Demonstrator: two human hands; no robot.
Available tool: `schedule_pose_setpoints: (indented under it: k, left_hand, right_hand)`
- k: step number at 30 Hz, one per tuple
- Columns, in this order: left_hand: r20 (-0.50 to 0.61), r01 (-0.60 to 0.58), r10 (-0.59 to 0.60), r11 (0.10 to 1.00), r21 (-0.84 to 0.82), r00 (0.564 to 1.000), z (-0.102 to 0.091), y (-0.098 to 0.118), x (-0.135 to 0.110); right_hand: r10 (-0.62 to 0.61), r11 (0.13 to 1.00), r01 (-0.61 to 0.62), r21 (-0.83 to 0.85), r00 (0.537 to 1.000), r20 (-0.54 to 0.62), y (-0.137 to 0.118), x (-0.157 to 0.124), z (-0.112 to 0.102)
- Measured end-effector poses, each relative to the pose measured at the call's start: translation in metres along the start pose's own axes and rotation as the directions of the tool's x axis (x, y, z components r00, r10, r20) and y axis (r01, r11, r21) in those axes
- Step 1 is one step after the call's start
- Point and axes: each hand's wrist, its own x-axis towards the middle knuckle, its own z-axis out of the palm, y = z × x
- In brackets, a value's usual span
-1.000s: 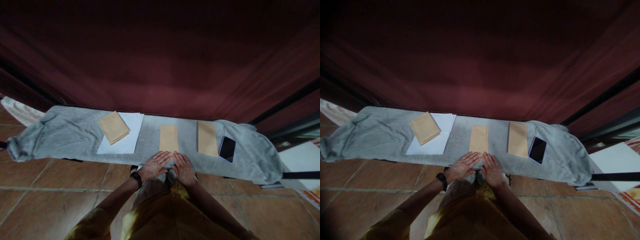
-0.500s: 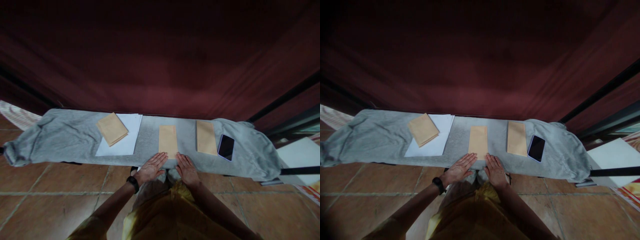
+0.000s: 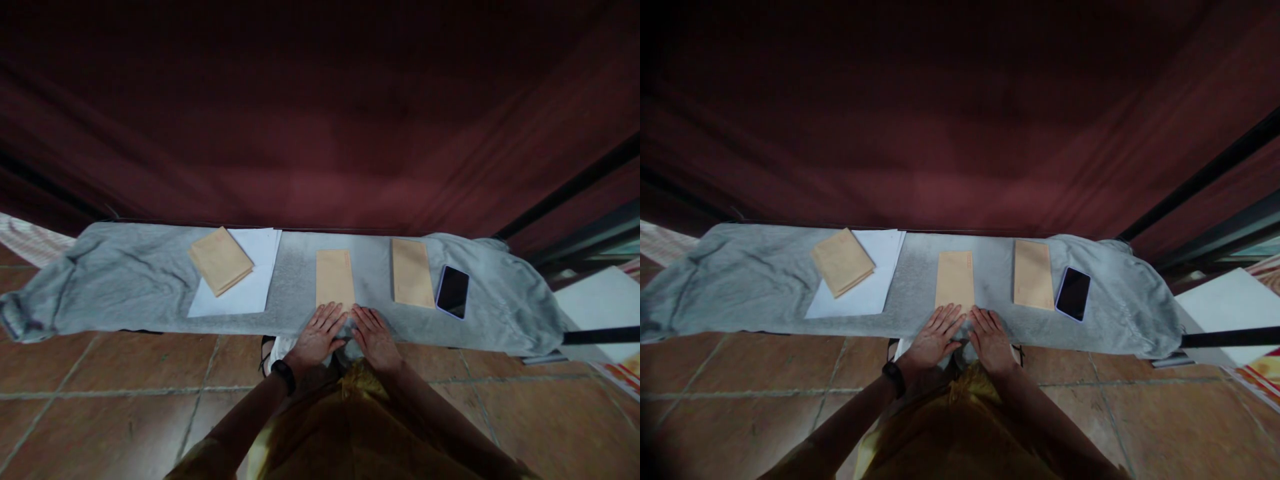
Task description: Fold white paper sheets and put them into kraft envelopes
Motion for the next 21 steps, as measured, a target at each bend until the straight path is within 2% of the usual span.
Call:
schedule_pose_setpoints:
  k: [5, 10, 16, 21]
  left_hand:
    - [-0.037, -0.019, 0.020, 1.000, 0.019, 0.999, 0.002, -0.002, 0.000]
    - [-0.076, -0.004, 0.004, 1.000, 0.008, 0.997, 0.009, -0.001, -0.001]
    - [-0.120, -0.013, 0.015, 1.000, 0.017, 0.993, 0.017, -0.003, -0.001]
    - [-0.094, -0.006, 0.010, 0.999, 0.039, 0.996, 0.009, -0.001, 0.002]
  right_hand:
    - [-0.001, 1.000, -0.001, 0.021, 0.997, 0.078, -0.001, 0.026, -0.005]
    - [-0.055, 0.998, 0.056, -0.008, 0.994, 0.091, 0.000, 0.057, 0.004]
    - [-0.053, 0.998, 0.057, -0.038, 0.993, 0.102, 0.014, 0.088, 0.017]
    - [-0.017, 0.998, 0.024, -0.063, 0.994, 0.108, 0.028, 0.114, 0.019]
